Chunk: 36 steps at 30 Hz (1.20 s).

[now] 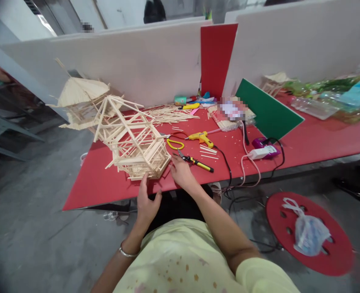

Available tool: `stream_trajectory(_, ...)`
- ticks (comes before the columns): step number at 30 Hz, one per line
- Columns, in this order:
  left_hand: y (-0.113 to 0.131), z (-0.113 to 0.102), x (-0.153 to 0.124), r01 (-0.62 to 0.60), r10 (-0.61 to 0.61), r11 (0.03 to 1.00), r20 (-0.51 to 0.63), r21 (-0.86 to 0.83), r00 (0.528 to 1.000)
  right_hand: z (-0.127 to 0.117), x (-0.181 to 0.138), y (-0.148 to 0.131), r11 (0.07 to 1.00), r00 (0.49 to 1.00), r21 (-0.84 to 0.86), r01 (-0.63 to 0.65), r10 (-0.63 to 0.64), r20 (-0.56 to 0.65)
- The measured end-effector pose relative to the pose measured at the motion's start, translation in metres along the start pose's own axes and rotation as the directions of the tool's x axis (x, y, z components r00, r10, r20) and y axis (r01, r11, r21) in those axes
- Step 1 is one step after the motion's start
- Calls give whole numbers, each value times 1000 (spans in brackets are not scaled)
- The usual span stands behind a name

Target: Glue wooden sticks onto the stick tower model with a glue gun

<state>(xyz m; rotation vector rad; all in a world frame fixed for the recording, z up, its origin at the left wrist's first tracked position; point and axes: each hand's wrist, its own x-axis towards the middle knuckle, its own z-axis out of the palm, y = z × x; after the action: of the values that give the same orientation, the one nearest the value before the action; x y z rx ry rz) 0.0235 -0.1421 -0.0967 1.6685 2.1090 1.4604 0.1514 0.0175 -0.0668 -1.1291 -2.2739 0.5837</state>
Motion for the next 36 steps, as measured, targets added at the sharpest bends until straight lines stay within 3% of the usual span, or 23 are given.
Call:
stream_trajectory(3,-1,-12,0,23,-22,1000,-119,13,993,-36,-17,24,991,995,-93,-97,93,-46)
stream_trajectory(6,4,-21,3,-18,18,1000,-230,3,973,-77,-25,58,934,956,-237,-268,228,-182)
stream_trajectory(10,20,-22,12,-122,119,993,-199,-3,973,-110,-22,91,857,934,-384,-343,268,-236)
stream_trajectory(16,45,-13,25,-327,324,944,-57,-42,944,-110,-14,108,819,951,-484,-307,245,-188)
stream_trajectory(22,57,-5,32,-389,386,921,70,33,920,-104,-13,116,793,947,-519,-320,263,-183)
stream_trajectory(30,76,6,44,-509,509,860,33,-6,860,-109,8,124,751,943,-570,-333,280,-183)
stream_trajectory(36,79,9,52,-527,527,849,65,-23,847,-112,20,128,723,965,-645,-248,240,-101)
